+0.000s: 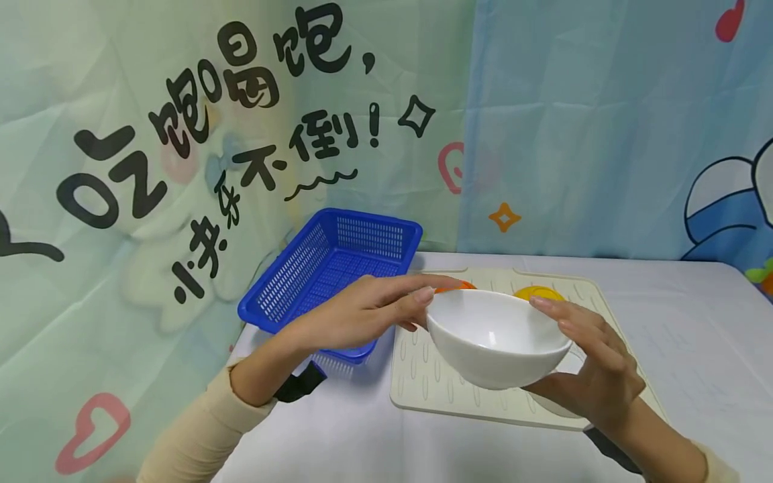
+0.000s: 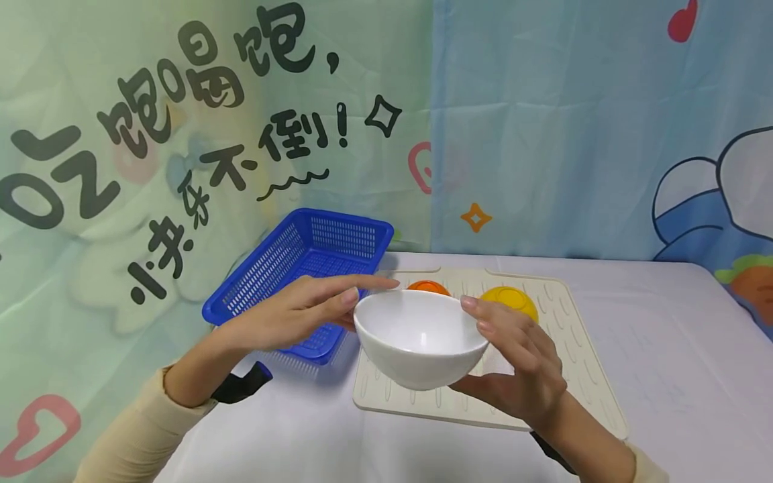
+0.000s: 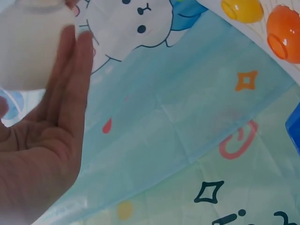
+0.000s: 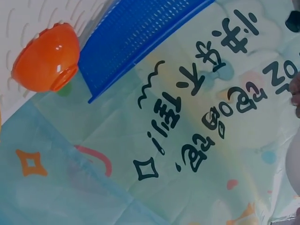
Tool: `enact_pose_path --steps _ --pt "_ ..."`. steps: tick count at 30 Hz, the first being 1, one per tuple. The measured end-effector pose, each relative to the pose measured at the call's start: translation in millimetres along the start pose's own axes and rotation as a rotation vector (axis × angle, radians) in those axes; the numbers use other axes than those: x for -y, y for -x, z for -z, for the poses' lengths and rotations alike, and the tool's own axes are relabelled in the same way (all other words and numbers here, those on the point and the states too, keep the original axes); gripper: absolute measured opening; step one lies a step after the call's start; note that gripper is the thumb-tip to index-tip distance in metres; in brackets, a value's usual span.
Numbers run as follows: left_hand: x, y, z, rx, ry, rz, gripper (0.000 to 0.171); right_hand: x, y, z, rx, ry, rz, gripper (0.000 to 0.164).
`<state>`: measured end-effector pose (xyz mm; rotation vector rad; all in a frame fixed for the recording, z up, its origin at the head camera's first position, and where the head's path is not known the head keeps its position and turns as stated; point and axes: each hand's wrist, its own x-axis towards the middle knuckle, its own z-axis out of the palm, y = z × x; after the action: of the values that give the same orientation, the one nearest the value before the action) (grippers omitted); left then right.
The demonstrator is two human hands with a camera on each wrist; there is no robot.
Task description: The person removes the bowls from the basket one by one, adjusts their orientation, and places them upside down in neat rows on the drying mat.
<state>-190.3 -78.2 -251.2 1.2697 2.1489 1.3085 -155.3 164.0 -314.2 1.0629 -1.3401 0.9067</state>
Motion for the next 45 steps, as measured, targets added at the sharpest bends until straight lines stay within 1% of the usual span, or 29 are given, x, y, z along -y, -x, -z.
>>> enact_pose_path --steps 2,5,8,10,12,15,18,20,22,24,26,28,30,33,37,41,45 --pt "2.9 2.9 -3.1 -0.056 -0.095 -0.045 0.041 -1.8 0.5 4.7 0.017 -0.062 -0.092 0.057" --pt "7.4 6.3 -8.7 -0.16 -0.271 -0.086 0.047 -6.2 2.5 10.6 -0.024 -0.138 -0.218 0.068" --pt "9.8 7.3 -14.6 -0.236 -0.367 -0.124 0.056 -9.8 2.4 14.9 -0.062 -0.215 -0.331 0.072" --pt "10.5 7.4 -18.1 -0.282 -0.424 -0.147 0.061 -11.5 1.8 19.0 -0.048 -0.273 -0.426 0.069" --pt "11.0 7.3 -21.0 -0.316 -0.464 -0.175 0.068 -12.1 0.9 23.3 -0.002 -0.32 -0.523 0.063" --pt "12.6 6.5 -25.2 -0.348 -0.515 -0.232 0.084 -12.1 0.4 27.2 0.053 -0.37 -0.66 0.052" --pt "15.0 5.0 -30.1 -0.361 -0.55 -0.287 0.098 -8.8 -1.1 29.7 0.115 -0.366 -0.848 0.045" --pt "16.6 4.1 -33.9 -0.359 -0.571 -0.306 0.105 -6.9 -2.7 32.0 0.201 -0.314 -0.984 0.043" --pt "18.1 3.1 -37.7 -0.35 -0.577 -0.31 0.111 -6.3 -4.2 34.6 0.313 -0.262 -1.108 0.042" --pt "19.9 2.1 -41.6 -0.338 -0.58 -0.309 0.116 -7.2 -4.6 36.7 0.439 -0.218 -1.185 0.038" --pt "21.9 1.5 -45.6 -0.328 -0.568 -0.309 0.119 -9.2 -3.7 38.1 0.539 -0.199 -1.234 0.032" --pt "24.2 1.3 -49.6 -0.319 -0.551 -0.313 0.12 -11.7 -2.1 38.9 0.598 -0.208 -1.269 0.029" --pt "27.0 1.7 -53.9 -0.313 -0.528 -0.31 0.121 -13.9 -0.8 39.4 0.646 -0.206 -1.3 0.032" --pt "31.7 3.3 -59.9 -0.298 -0.496 -0.3 0.119 -15.8 0.0 39.7 0.696 -0.204 -1.352 0.038" --pt "37.9 6.1 -67.2 -0.266 -0.436 -0.265 0.116 -16.2 -1.0 38.5 0.745 -0.198 -1.415 0.043" --pt "43.3 8.6 -73.5 -0.228 -0.383 -0.227 0.112 -15.0 -1.0 36.6 0.79 -0.209 -1.438 0.043" --pt "47.4 9.8 -78.1 -0.213 -0.354 -0.199 0.109 -13.4 0.0 34.6 0.829 -0.217 -1.442 0.044"
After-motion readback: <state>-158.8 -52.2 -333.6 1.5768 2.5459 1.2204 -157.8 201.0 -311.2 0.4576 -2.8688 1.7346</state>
